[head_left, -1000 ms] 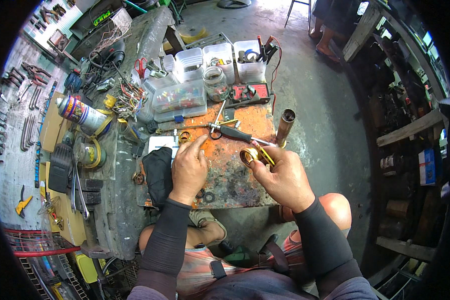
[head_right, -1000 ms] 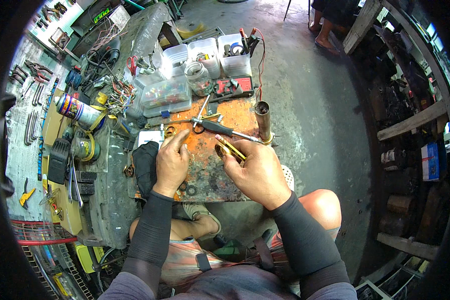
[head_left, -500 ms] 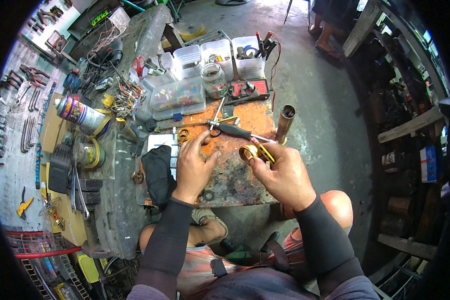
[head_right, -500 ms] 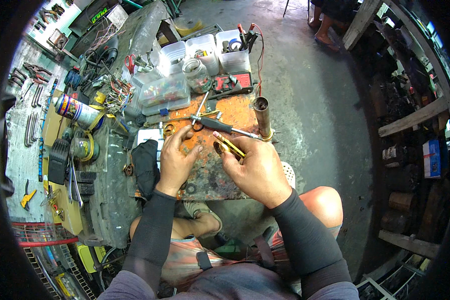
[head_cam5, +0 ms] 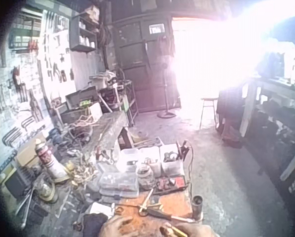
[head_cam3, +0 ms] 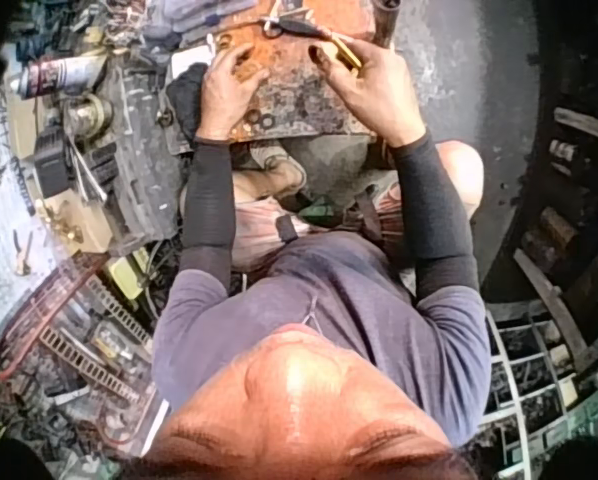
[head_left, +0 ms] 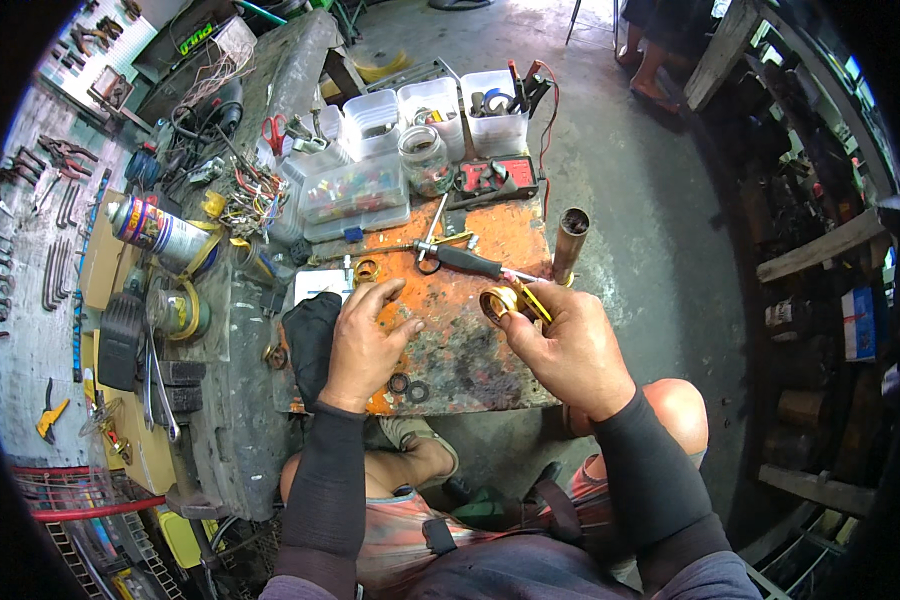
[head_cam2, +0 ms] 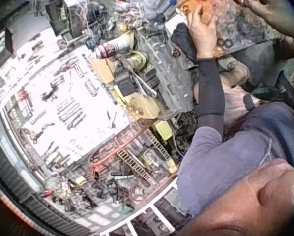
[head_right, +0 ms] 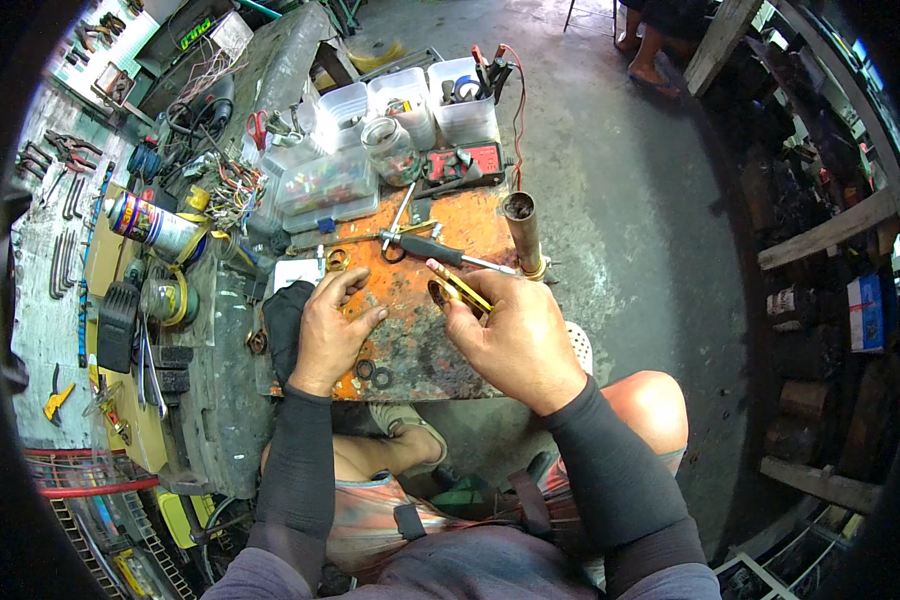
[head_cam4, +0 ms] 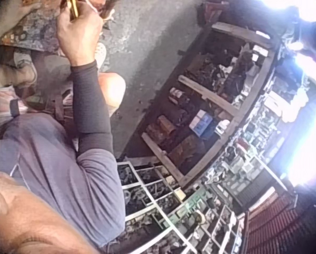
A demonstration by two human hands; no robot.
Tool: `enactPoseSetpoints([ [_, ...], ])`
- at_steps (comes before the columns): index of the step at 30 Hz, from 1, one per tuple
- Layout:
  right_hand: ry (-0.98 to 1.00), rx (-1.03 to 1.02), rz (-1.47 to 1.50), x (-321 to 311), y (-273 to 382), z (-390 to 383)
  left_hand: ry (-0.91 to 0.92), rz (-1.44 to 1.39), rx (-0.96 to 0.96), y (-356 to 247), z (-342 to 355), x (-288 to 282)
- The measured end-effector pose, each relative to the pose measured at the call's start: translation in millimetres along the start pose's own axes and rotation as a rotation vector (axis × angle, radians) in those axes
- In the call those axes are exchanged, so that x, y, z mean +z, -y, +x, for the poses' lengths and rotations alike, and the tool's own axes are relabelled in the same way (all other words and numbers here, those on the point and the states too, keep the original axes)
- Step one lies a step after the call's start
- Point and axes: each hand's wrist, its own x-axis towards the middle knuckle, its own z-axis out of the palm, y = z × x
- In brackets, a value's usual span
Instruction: The person sits at a cluttered workbench in a workshop and uses a pencil to clean or mark the interior of a small brass cylindrical component. They repeatedly wipe the part with a black cloth and inspect it closely.
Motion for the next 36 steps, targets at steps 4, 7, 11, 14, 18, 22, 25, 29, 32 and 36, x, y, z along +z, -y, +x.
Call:
enactPoseSetpoints([
  [4,-0.013,-0.01,-0.002,1,4,-1,-0.046,0.033,-0.023,-5,5,8],
  [7,-0.009,0.001,0.006,1,4,-2,-0.044,-0.03,-0.056,1,9,13],
  [11,-0.003,-0.006,-0.002,1,3,-2,-0.129,-0.019,0.003,2,10,18],
  [14,-0.001,-0.006,0.006,-1,5,-2,-0.143,0.065,0.051,5,5,19],
  [18,-0.009,-0.03,0.012,0,-2,-1,-0.118,0.083,0.056,-1,-2,21],
  [22,-0.007,-0.016,0.033,-2,3,-1,-0.085,0.038,0.115,-3,-5,22],
  [25,-0.012,-0.018,0.027,-3,4,-1,-0.177,-0.022,0.025,-4,-4,21],
  [29,-0.007,-0.001,0.041,-2,1,-1,-0.098,0.038,-0.018,3,-8,17],
  [32,-0.011,-0.026,0.026,0,3,0,-0.103,0.176,0.05,1,-15,24],
  [36,0.001,-0.05,0.011,1,-5,-1,-0.081,0.193,0.082,-7,-15,25],
])
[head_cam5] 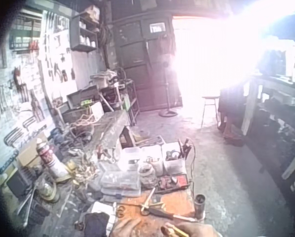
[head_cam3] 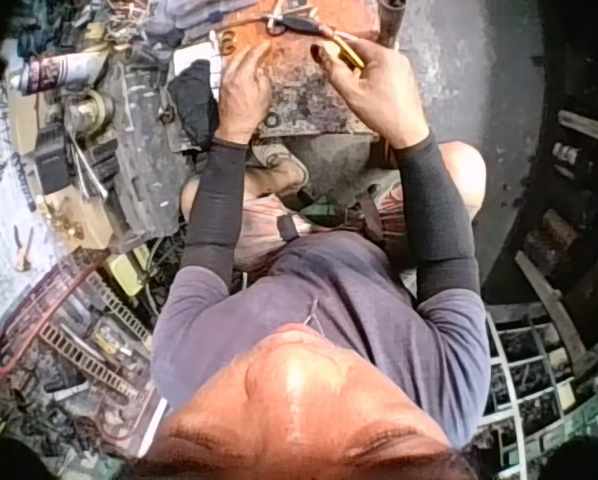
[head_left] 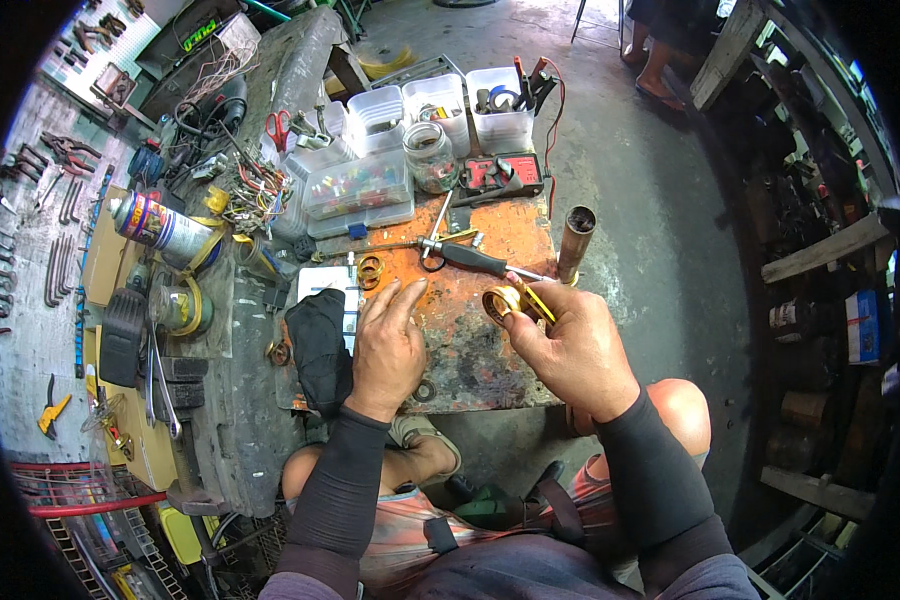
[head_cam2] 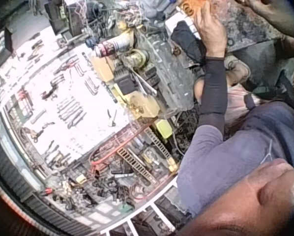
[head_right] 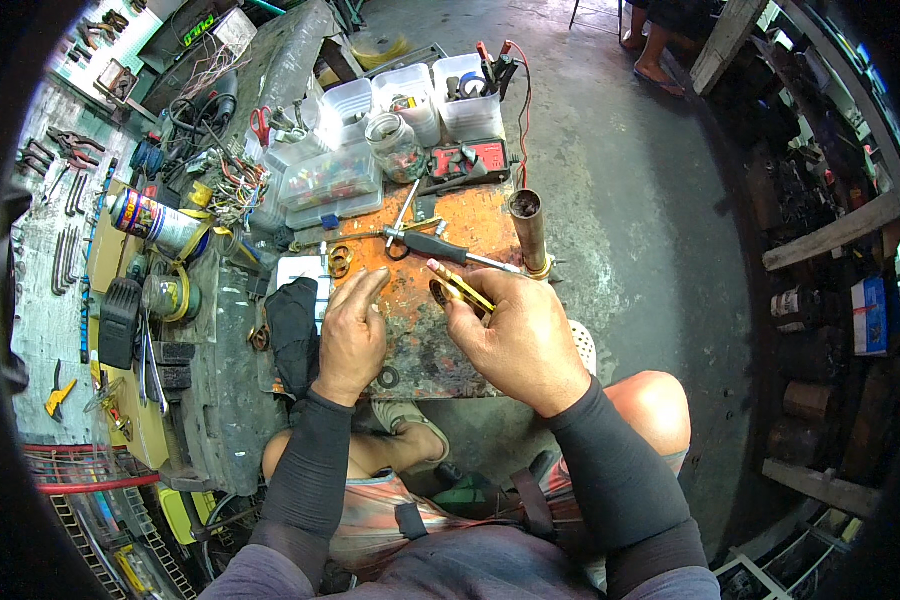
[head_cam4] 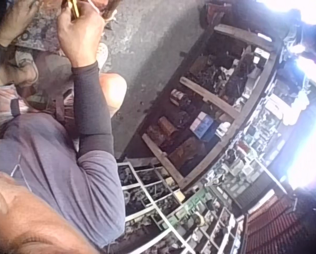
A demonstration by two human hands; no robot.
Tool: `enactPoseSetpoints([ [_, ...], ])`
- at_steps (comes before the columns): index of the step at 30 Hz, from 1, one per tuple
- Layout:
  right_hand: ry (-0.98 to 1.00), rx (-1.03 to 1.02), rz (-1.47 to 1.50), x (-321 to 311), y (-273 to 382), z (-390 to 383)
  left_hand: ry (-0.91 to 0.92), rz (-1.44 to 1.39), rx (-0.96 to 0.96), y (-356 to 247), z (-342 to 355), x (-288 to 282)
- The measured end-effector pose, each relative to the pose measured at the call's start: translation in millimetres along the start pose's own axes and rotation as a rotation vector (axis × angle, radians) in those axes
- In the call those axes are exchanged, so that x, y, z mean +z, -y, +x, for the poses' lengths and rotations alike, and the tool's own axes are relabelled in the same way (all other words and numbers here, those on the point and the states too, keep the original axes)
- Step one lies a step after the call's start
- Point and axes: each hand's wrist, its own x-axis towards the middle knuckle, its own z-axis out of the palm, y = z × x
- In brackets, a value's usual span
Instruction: The person sits at a cluttered workbench in a workshop and uses a pencil to clean or mark the interior of a small brass cylindrical component. They repeatedly wipe the part with a black cloth and inspect it closely.
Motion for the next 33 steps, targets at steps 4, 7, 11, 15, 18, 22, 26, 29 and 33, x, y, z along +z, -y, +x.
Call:
enactPoseSetpoints([
  [4,0.02,0.026,0.003,-1,1,0,-0.08,-0.324,-0.124,6,4,-6],
  [7,0.023,0.047,-0.01,-2,3,0,-0.164,-0.146,-0.125,7,12,-33],
  [11,0.017,0.027,0.0,-1,0,0,-0.194,-0.18,-0.217,28,11,-49],
  [15,-0.025,0.025,0.022,3,2,1,-0.099,-0.185,-0.161,21,10,-54],
  [18,-0.011,0.068,0.028,4,6,1,-0.014,-0.149,-0.094,14,9,-49],
  [22,-0.039,0.049,0.01,5,0,1,-0.007,0.144,-0.211,5,7,-69],
  [26,-0.031,0.064,0.005,3,2,0,0.053,0.293,-0.303,16,-12,-97],
  [29,0.011,0.077,-0.01,3,10,-3,0.107,0.16,-0.339,47,-19,-93],
  [33,0.002,-0.008,0.04,4,1,-6,-0.114,0.076,-0.339,42,-14,-125],
])
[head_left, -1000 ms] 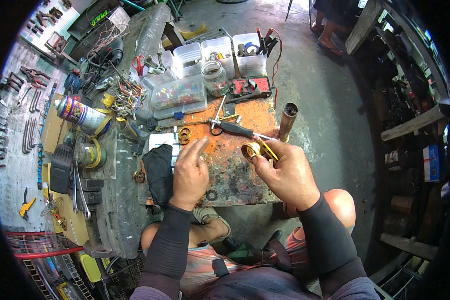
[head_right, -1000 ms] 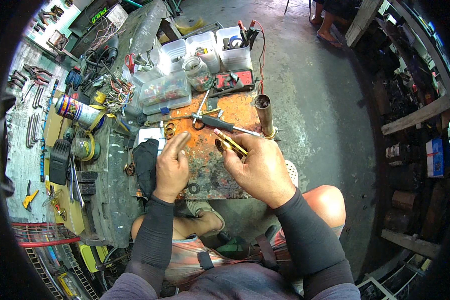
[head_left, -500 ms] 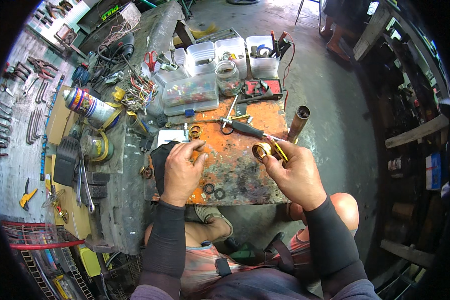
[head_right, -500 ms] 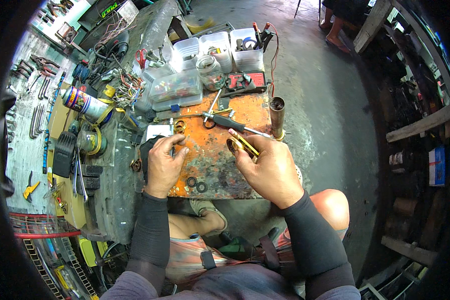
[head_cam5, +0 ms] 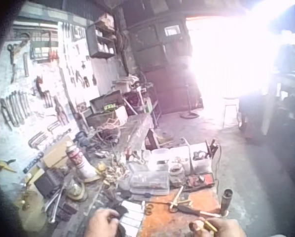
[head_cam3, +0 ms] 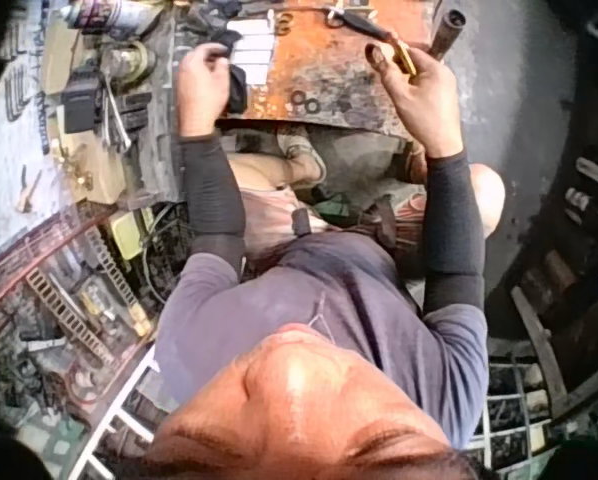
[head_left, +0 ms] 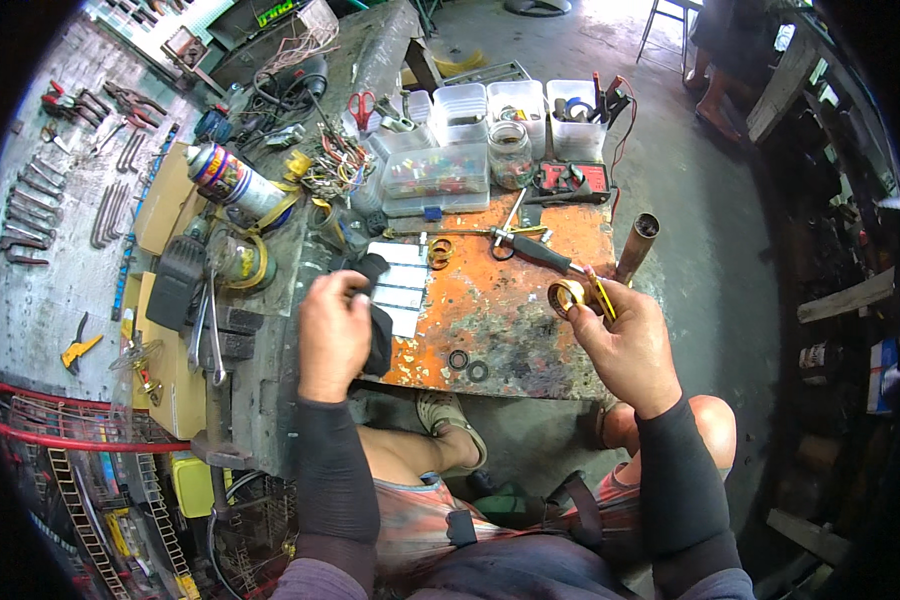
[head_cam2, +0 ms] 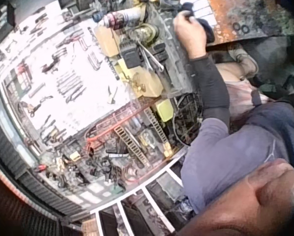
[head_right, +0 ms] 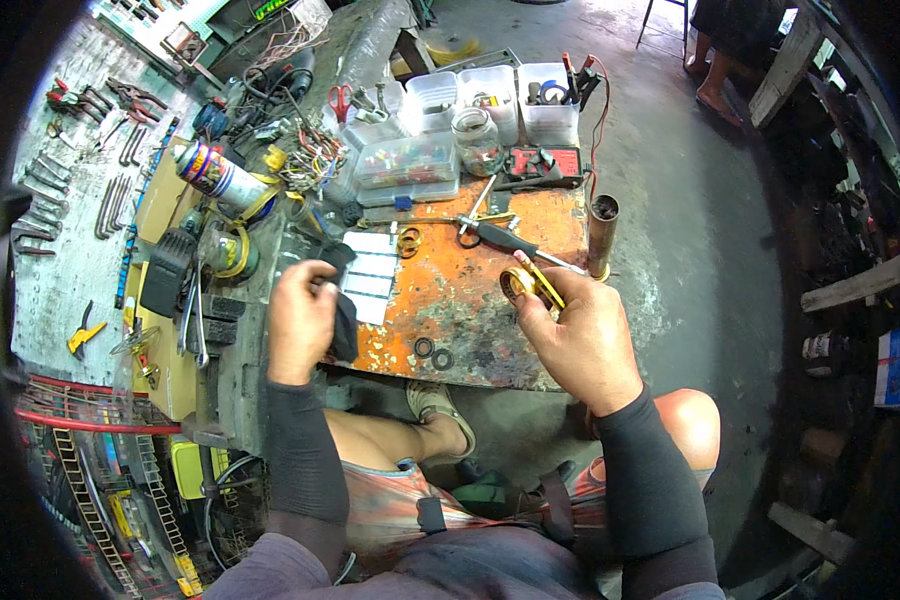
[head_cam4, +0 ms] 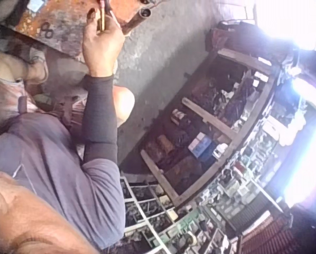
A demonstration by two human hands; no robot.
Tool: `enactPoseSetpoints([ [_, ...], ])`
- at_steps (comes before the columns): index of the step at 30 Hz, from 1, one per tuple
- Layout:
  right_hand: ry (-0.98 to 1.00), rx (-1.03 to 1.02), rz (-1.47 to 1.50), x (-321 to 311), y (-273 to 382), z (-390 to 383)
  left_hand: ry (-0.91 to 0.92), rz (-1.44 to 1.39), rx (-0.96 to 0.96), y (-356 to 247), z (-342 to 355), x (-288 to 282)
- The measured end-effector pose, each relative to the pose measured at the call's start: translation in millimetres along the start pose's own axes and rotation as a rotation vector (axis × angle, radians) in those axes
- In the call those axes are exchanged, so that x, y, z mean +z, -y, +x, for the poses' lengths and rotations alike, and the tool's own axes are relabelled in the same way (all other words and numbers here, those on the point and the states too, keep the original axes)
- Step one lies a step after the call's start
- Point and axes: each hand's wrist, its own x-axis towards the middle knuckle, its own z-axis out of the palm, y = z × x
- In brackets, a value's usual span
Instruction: The person sits at a cluttered workbench in a workshop and uses a pencil to clean or mark the interior of a small brass cylindrical component. They repeatedly wipe the part with a black cloth and inspect it closely.
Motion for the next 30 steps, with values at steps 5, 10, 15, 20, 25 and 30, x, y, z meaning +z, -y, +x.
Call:
enactPoseSetpoints([
  [5,-0.02,0.006,0.069,-5,2,-4,-0.524,-0.293,0.056,30,-5,-40],
  [10,-0.07,-0.113,-0.11,1,0,-12,-0.683,-0.322,0.143,37,-20,-40],
  [15,0.064,-0.248,-0.419,13,-17,-20,-0.647,-0.308,0.142,43,-19,-31],
  [20,0.134,-0.187,-0.596,20,-12,-31,-0.572,-0.311,0.155,26,-16,-19],
  [25,0.109,-0.173,-0.619,13,-31,-30,-0.376,-0.326,0.133,19,-12,-8],
  [30,0.06,-0.118,-0.347,11,-23,-28,-0.263,-0.211,0.147,21,-4,8],
])
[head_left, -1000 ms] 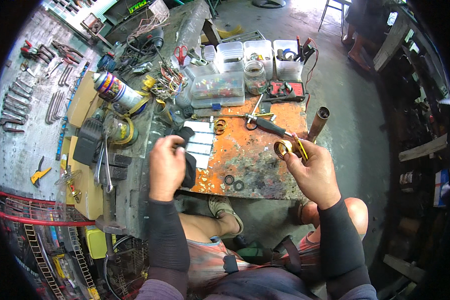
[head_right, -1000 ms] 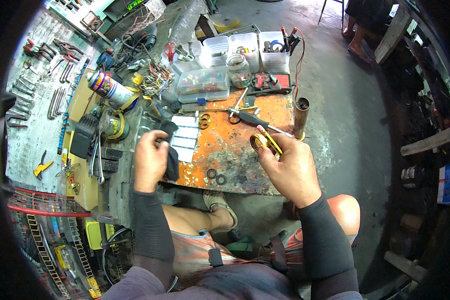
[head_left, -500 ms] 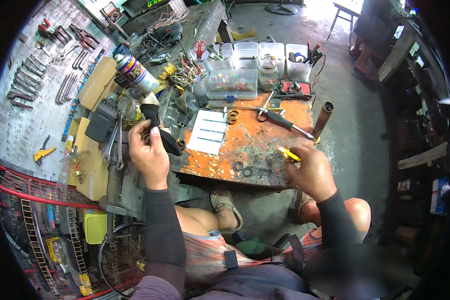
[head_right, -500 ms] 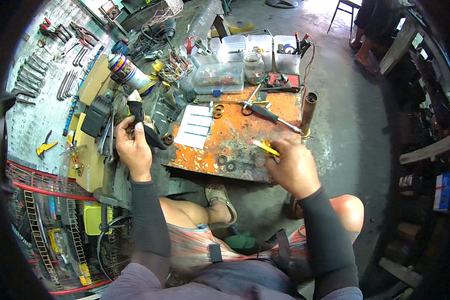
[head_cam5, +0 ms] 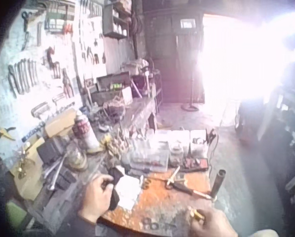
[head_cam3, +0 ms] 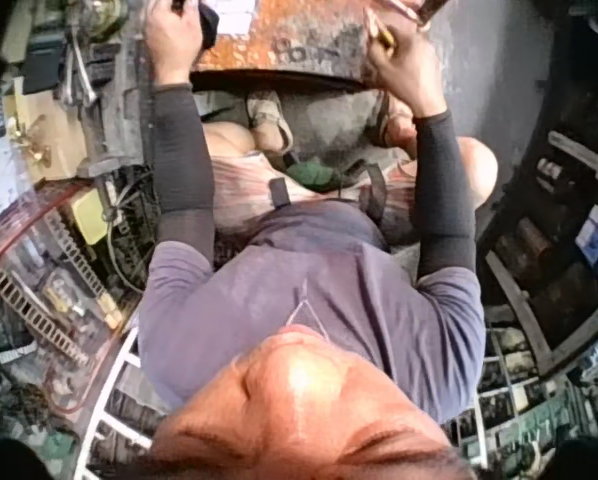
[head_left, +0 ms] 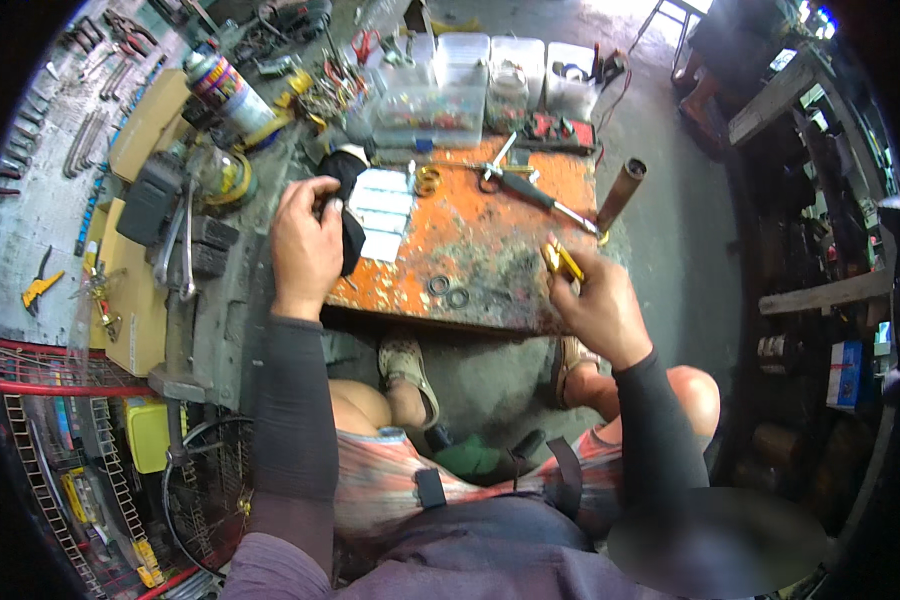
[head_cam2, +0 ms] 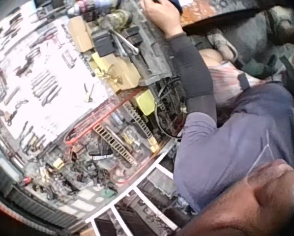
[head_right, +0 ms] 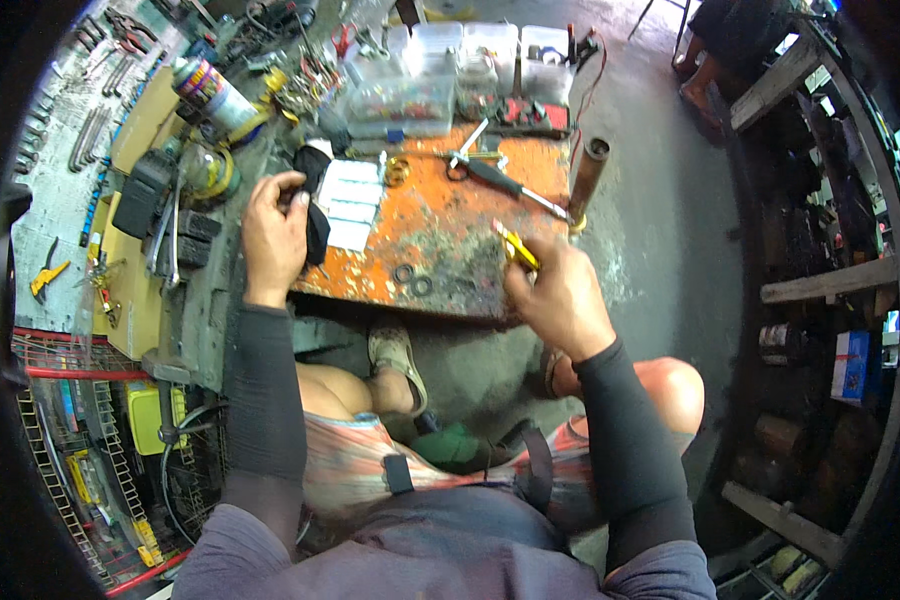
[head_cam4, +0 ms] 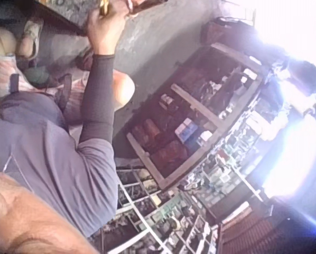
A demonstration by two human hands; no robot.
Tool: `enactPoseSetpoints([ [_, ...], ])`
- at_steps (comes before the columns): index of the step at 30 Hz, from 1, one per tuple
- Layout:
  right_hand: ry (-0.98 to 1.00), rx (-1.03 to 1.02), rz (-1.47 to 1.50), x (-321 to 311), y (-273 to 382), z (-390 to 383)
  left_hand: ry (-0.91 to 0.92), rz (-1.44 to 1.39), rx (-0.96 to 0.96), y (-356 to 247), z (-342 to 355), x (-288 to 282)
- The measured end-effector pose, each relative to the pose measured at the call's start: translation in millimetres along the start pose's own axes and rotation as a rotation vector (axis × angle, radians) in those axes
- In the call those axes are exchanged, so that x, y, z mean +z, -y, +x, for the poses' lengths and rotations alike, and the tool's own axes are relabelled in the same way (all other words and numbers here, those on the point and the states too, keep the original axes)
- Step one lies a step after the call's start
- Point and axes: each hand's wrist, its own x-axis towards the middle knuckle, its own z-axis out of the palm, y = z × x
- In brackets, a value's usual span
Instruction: The person sits at a cluttered workbench in a workshop and uses a pencil to clean or mark the interior of a small brass cylindrical component. They repeatedly wipe the part with a black cloth and inspect it closely.
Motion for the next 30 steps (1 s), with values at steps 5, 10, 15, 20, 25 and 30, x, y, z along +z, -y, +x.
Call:
enactPoseSetpoints([
  [5,0.045,0.041,0.351,-7,-5,-2,0.231,0.09,-0.078,-2,-6,12],
  [10,0.209,0.085,0.508,-12,-12,-4,0.164,-0.131,0.034,-26,-8,19],
  [15,0.286,0.16,0.791,-10,-3,-13,0.544,-0.349,0.222,-97,-38,26],
  [20,0.402,0.341,1.011,-11,1,-14,0.673,-0.512,0.126,-114,-67,52],
  [25,0.432,0.359,1.054,-6,0,-9,0.63,-0.517,0.153,-116,-60,58],
  [30,0.418,0.516,1.158,12,5,-4,0.625,-0.538,0.055,-106,-66,64],
])
